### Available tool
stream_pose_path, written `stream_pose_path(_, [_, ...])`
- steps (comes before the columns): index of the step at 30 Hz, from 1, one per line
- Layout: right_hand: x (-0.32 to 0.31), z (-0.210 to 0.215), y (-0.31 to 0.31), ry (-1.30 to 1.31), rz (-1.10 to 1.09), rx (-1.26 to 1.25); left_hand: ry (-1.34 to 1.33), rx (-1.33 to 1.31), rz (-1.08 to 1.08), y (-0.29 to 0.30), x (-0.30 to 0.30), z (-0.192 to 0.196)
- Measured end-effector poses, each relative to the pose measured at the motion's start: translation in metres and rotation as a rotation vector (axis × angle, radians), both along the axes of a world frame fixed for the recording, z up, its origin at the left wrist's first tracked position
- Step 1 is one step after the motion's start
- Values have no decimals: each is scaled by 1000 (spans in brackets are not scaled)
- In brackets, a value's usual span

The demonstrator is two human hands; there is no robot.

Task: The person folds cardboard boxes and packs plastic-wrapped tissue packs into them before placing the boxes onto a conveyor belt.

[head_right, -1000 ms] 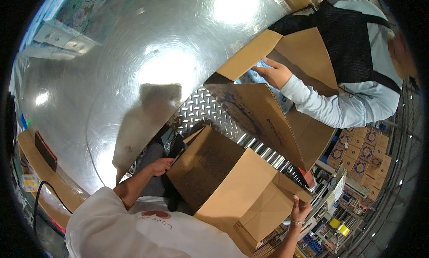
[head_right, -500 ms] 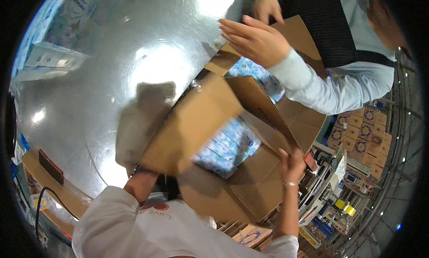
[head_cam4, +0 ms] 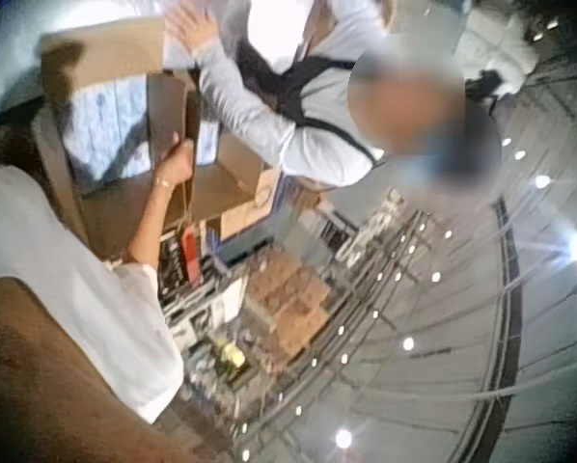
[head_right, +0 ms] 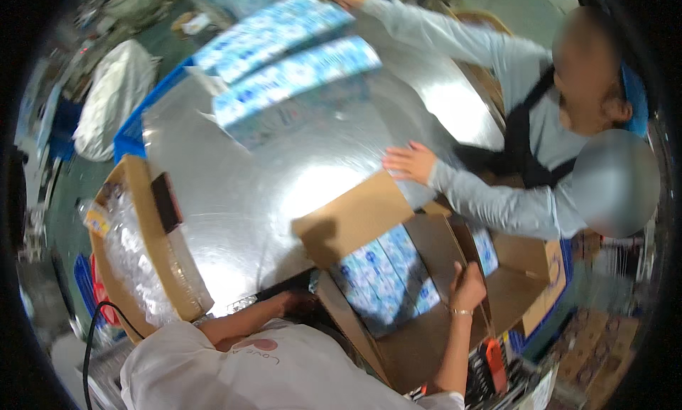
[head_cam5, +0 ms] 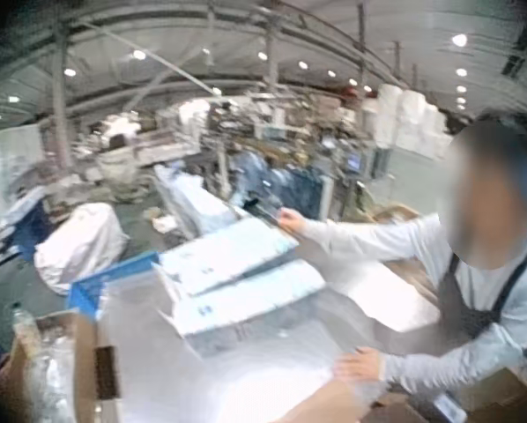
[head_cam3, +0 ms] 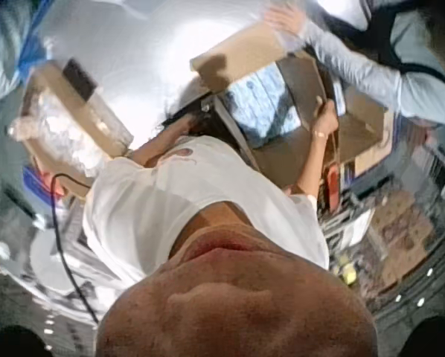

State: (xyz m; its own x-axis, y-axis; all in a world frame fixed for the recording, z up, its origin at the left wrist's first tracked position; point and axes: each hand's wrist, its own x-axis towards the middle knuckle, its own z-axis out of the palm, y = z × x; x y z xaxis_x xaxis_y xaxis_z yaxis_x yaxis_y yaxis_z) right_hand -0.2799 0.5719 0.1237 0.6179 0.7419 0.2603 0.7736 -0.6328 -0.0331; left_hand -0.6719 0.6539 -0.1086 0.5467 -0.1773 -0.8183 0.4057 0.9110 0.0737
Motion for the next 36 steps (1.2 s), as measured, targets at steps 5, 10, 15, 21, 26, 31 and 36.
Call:
stream_pose_path(5, [-2, -7, -7, -39, -73, -28, -144, 669, -84, 78, -28, 139])
stream_pose_path(10, [4, -13, -8, -91, -128, -52, -114, 863, 218, 132, -94, 181])
stream_pose_path(15, [3, -12, -5, -59, -153, -72, 81, 1074, 491, 152, -145, 190])
stream_pose_path(21, [6, -19, -11, -14, -167, -149, 262, 1388, 458, 165, -172, 196])
stream_pose_path(26, [-8, -31, -3, -269, -390, -233, 331, 1500, 486, 180, -174, 202])
stream_pose_path(31, [-122, -49, 22, 709, 67, -795, 398, 1523, 447, 177, -196, 192])
stream_pose_path(36, [-94, -187, 0, 1379, 307, -1126, 403, 1570, 301, 184, -203, 220])
